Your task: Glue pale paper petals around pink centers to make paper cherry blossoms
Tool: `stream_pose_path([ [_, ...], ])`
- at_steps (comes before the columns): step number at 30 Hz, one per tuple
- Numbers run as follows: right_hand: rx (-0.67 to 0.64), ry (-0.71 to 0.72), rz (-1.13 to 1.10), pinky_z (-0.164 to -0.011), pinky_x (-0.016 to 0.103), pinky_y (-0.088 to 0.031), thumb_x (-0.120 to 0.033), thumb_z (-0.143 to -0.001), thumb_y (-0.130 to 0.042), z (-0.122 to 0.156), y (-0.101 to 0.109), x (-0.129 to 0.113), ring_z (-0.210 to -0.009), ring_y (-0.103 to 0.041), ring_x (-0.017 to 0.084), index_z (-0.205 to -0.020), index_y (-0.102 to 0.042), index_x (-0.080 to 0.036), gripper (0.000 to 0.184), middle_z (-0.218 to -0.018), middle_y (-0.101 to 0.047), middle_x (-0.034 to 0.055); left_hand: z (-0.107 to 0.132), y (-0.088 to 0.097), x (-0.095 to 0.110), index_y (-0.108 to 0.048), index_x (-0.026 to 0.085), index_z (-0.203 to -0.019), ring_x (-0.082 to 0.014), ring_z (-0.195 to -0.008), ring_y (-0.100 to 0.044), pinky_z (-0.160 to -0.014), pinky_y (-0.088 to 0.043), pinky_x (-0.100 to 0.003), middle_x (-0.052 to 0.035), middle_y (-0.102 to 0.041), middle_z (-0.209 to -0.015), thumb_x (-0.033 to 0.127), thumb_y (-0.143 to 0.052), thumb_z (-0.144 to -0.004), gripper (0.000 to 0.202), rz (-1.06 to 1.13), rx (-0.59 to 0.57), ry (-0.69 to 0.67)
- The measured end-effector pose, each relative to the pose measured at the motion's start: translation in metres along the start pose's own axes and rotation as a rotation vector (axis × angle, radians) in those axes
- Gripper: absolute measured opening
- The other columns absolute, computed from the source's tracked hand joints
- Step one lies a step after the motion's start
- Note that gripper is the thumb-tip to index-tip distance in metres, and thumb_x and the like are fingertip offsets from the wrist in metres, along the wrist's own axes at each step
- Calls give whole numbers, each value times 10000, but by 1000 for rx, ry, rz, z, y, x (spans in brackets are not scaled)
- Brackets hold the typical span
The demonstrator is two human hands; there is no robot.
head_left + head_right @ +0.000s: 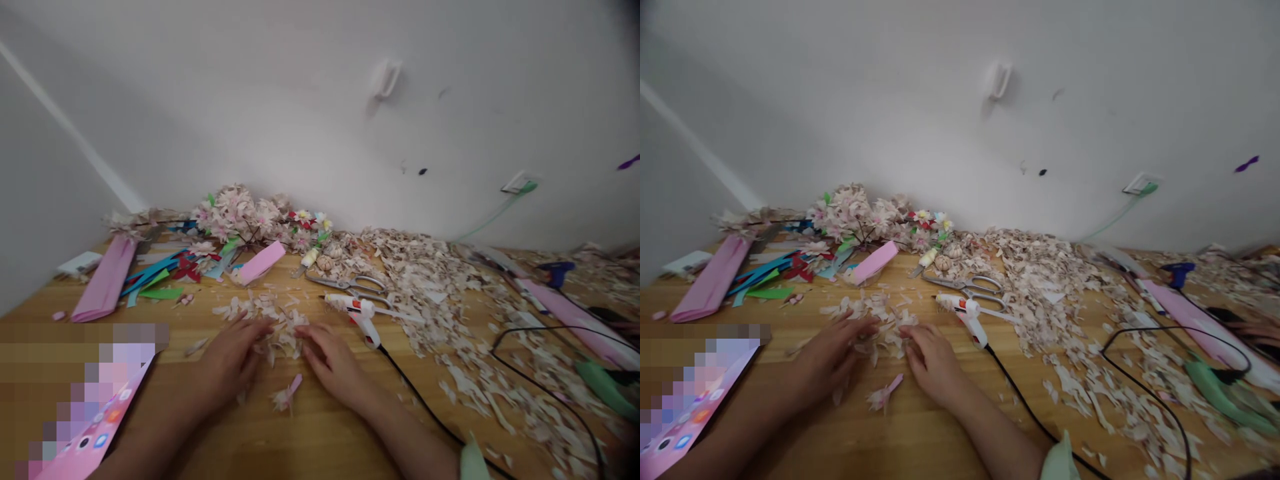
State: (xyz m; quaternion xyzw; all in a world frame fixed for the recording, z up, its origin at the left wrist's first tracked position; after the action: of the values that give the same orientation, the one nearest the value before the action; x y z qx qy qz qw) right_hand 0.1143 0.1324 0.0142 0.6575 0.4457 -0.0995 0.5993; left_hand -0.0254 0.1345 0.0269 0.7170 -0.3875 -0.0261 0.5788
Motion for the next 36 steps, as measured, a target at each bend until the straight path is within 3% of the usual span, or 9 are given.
stream_pose_path([
  [2, -37, 15, -3, -866, 355, -439, -97, -804, -459, 1, -4, -2, -1008, -531, 198, -1110, -541, -203, 334, -1043, -620, 64, 0, -5, 7, -480, 202, -1168, -224, -1087, -549, -1012, -354, -476, -59, -638, -1128, 39, -396, -703, 499, 1, -36, -42],
  [5, -31, 6, 16, -901, 377, -420, -99, -778, -501, 1, -5, 1, -1057, -502, 213, -1140, -527, -200, 377, -1089, -603, 73, -1, -10, 5, -449, 214, -1200, -213, -1068, -558, -1043, -297, -496, -45, -663, -1066, 28, -397, -709, 528, -9, -69, -30],
  [10, 19, -1, 26, -920, 389, -407, -121, -771, -529, 1, -1, 3, -1078, -483, 216, -1133, -531, -195, 369, -1120, -593, 78, -2, -6, -6, -437, 194, -1190, -197, -1006, -577, -1056, -266, -498, -42, -676, -993, 63, -417, -749, 461, -30, 15, 48],
  [14, -3, 38, 24, -905, 359, -414, -88, -761, -526, 0, -2, -5, -1045, -487, 202, -1129, -531, -182, 379, -1085, -612, 68, -3, -11, 7, -442, 215, -1189, -207, -1043, -553, -1034, -308, -477, -40, -654, -1052, 77, -433, -746, 464, 10, -21, -30],
  [23, 3, 92, 120, -872, 351, -419, -82, -809, -473, -12, -17, -9, -984, -491, 204, -1126, -535, -196, 342, -999, -633, 61, -2, -11, 3, -398, 202, -1184, -186, -900, -605, -1062, -236, -492, 11, -681, -824, 17, -411, -665, 551, 57, -34, 42],
  [30, 91, 80, 179, -868, 391, -407, -151, -816, -498, -10, -11, -10, -992, -477, 235, -1101, -553, -184, 293, -1012, -623, 97, -3, -14, 0, -423, 228, -1169, -217, -962, -589, -1030, -280, -501, -16, -687, -923, 85, -469, -716, 478, 61, -5, 60],
  [36, 1, 66, 171, -833, 392, -394, -128, -750, -567, -8, -20, -11, -951, -487, 243, -1123, -539, -213, 384, -940, -655, 60, -6, -17, -7, -459, 231, -1130, -206, -910, -615, -1021, -299, -499, 2, -699, -844, 89, -471, -732, 422, 81, 6, 122],
])
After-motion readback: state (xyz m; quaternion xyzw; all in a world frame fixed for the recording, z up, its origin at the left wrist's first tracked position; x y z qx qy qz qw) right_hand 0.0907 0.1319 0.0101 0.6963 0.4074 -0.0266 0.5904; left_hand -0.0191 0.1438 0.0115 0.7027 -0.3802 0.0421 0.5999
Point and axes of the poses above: each hand's wrist, its own z-axis away from the middle knuckle, its own y-axis out of the back of the hand, x = y × z, the point moved 9 cm from there along -z, towards the middle knuckle
